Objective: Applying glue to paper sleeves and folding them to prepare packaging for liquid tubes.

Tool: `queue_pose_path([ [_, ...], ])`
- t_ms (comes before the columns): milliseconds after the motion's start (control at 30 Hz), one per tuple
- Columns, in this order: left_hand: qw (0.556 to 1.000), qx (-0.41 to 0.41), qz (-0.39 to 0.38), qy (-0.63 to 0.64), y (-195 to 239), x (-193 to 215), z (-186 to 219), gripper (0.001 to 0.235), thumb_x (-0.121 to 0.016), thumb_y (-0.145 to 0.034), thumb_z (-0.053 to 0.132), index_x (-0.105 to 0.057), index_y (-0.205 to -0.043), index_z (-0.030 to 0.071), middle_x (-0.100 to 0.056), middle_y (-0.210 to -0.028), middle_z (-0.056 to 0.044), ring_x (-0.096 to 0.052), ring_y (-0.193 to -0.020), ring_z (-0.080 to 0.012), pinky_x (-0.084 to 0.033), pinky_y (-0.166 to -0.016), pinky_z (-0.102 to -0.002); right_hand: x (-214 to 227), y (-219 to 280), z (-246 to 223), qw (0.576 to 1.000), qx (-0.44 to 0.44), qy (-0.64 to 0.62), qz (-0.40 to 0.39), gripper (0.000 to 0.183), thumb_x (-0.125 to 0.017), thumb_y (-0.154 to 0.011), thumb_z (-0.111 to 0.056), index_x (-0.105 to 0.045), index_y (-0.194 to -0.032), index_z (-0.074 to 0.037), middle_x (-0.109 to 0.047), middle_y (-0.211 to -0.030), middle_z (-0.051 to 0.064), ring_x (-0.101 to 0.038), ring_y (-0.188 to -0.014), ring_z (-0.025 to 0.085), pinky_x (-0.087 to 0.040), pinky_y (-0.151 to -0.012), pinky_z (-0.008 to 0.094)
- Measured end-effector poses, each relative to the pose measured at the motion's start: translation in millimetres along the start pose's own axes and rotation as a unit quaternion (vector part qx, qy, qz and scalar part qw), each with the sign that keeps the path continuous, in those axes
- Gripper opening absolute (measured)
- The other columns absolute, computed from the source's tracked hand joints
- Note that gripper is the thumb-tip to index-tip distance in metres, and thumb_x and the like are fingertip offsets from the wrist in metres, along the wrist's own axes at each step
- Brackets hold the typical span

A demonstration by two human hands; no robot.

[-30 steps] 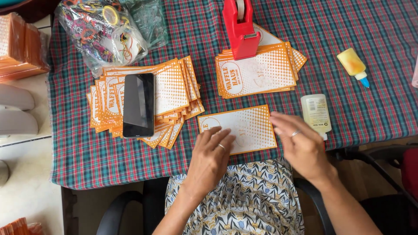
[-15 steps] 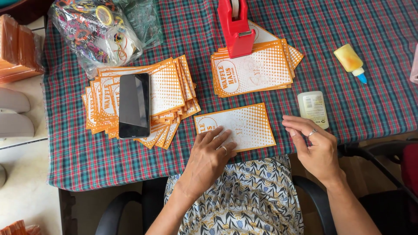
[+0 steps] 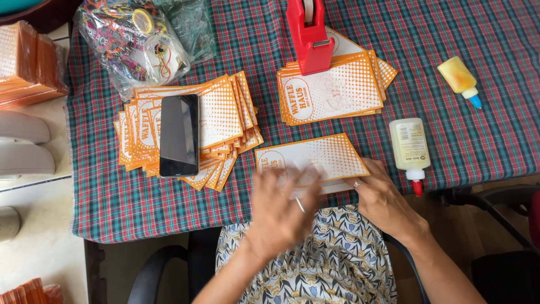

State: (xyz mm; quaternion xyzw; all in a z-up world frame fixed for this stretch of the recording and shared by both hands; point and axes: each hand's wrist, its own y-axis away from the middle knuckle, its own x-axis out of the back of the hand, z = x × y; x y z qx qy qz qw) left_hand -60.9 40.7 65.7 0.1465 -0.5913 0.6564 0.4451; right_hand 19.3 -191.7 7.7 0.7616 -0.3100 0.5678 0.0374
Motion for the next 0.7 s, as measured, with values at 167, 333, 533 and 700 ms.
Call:
queue_pose_path([
  [167,0.982,-0.073,-0.025,0.172,39.9,-47.6,45.7,0.033,-0.055,-0.076,-0.011,-0.057,-0.109,-0.01,-0.056,-0.094,-0.02,-0.054,-0.081,-0.0301,-0.041,-0.06,-0.04,23.8,-19.4,-3.8,0.995,-0.011,-0.078,0.058,0.061,-0.051,-0.085,0.03,-0.058,-0.138,0.002,-0.07,-0.127,0.015,-0.064,-0.116,0.034,-0.05,-0.106,0.045],
  [333,0.99,0.061,-0.1,0.077,24.7,-74.6,21.6,0.035,-0.051,-0.088,-0.022,-0.06,-0.119,-0.009,-0.065,-0.106,-0.023,-0.061,-0.086,-0.0311,-0.054,-0.068,-0.039,59.5,15.9,33.9,0.946,-0.274,0.124,0.121,0.045,-0.076,-0.094,-0.01,-0.071,-0.137,0.004,-0.071,-0.12,0.022,-0.064,-0.099,0.035,-0.053,-0.087,0.05],
  [533,0.964,0.148,-0.193,0.107,25.7,-105.2,-2.1,0.021,-0.065,-0.098,0.013,-0.055,-0.082,0.004,-0.056,-0.066,-0.012,-0.055,-0.055,-0.0305,-0.044,-0.045,-0.042,77.7,11.8,49.1,0.837,-0.536,-0.103,0.033,0.071,-0.081,-0.082,-0.023,-0.06,-0.146,0.0,-0.075,-0.104,0.014,-0.069,-0.083,0.023,-0.057,-0.079,0.036],
  [700,0.952,0.174,-0.217,0.127,8.4,-99.8,-10.2,0.04,-0.075,-0.088,0.021,-0.058,-0.117,-0.002,-0.063,-0.099,-0.016,-0.068,-0.074,-0.0389,-0.054,-0.048,-0.049,63.6,19.3,43.8,0.769,-0.465,-0.366,0.24,0.042,-0.075,-0.084,0.005,-0.063,-0.123,0.007,-0.071,-0.118,0.017,-0.07,-0.104,0.023,-0.061,-0.095,0.035],
])
